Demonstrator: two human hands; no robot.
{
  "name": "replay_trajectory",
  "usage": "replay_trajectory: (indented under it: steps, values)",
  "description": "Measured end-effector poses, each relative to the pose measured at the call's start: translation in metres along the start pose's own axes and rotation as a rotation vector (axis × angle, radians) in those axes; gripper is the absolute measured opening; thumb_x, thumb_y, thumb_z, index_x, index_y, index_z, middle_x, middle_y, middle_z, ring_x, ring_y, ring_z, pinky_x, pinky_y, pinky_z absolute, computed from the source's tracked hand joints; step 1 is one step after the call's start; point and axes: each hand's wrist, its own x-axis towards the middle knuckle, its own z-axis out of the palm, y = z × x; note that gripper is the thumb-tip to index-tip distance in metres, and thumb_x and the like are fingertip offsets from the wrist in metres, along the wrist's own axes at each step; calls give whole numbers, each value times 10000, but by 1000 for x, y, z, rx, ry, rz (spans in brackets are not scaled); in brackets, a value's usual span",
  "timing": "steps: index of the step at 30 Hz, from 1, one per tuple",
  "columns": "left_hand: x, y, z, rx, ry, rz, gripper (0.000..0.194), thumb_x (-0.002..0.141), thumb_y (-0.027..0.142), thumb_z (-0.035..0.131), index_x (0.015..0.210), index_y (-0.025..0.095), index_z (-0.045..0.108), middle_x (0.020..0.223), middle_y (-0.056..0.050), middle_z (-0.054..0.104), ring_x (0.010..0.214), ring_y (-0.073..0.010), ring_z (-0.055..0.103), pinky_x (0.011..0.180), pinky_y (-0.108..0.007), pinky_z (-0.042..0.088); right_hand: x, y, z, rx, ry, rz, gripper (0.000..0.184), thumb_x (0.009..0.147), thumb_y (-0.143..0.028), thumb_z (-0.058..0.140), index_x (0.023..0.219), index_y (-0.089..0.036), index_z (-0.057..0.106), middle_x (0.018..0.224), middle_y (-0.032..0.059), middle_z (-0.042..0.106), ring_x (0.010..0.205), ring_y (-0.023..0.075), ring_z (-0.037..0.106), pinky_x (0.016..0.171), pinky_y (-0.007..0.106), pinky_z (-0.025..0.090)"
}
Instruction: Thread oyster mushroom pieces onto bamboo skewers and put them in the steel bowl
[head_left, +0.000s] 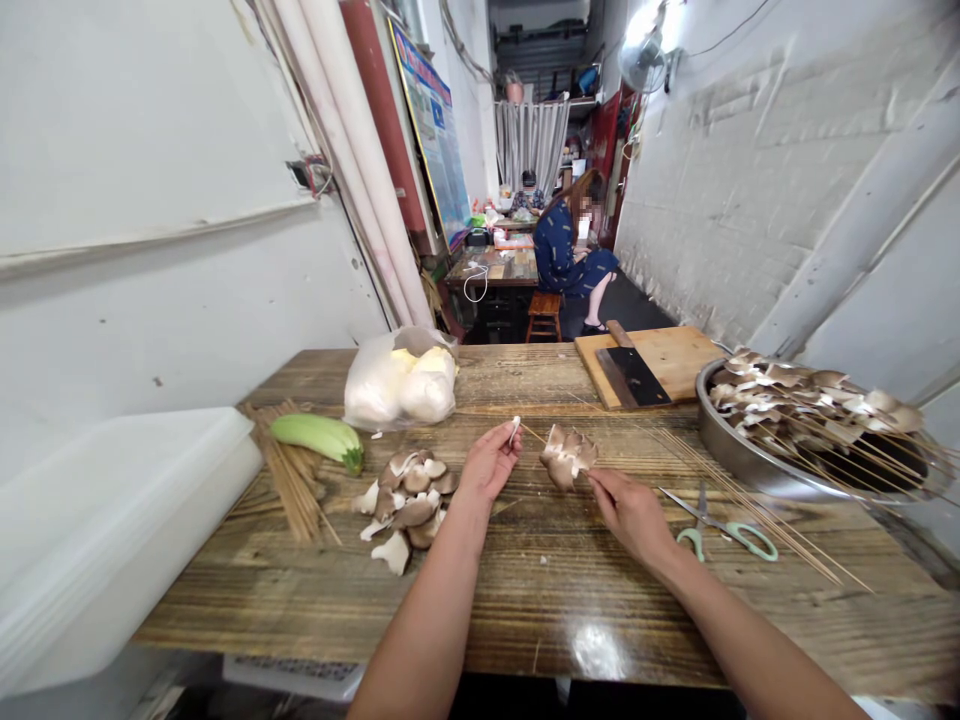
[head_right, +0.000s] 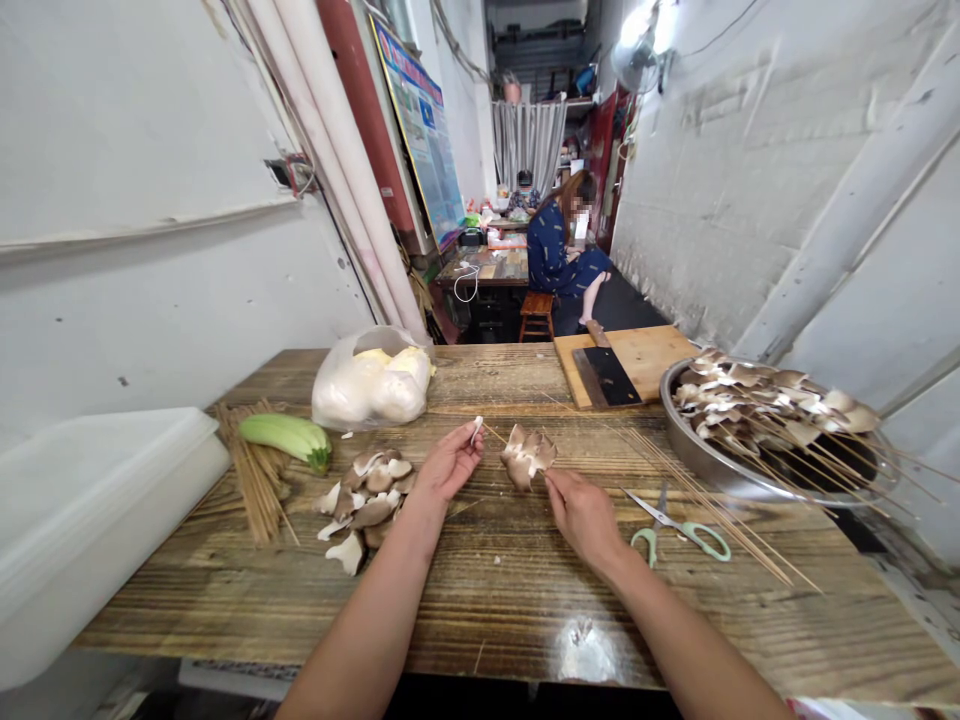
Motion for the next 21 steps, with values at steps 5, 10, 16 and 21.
replay_trajectory:
  steps: [5,10,16,21]
  values:
    - [0,0,0,6,-13,5,111,653,118,696,753,96,655,719,-44,646,595,-59,550,565,-165,451,0,0,0,17,-5,-3,242,871,-185,425,950,-183,653,903,77,698,759,178,661,682,281,526]
    - [-3,0,1,58,-13,19,152,627,138,719,757,97,653,716,-39,645,603,-58,547,569,-167,436,0,0,-1,9,-6,-8,240,866,-175,427,947,-172,652,882,78,699,740,177,659,681,282,525]
    - [-6,1,3,114,-33,39,184,609,165,738,757,104,646,685,-22,628,594,-52,535,567,-167,419,0,0,-1,11,4,5,236,863,-189,434,932,-180,660,886,84,701,749,186,661,677,290,527]
    - [-7,3,4,104,-55,23,175,604,156,735,741,109,637,668,-18,618,584,-56,530,552,-171,416,0,0,-1,42,4,-1,238,864,-181,433,954,-181,653,886,79,701,747,178,659,689,287,529]
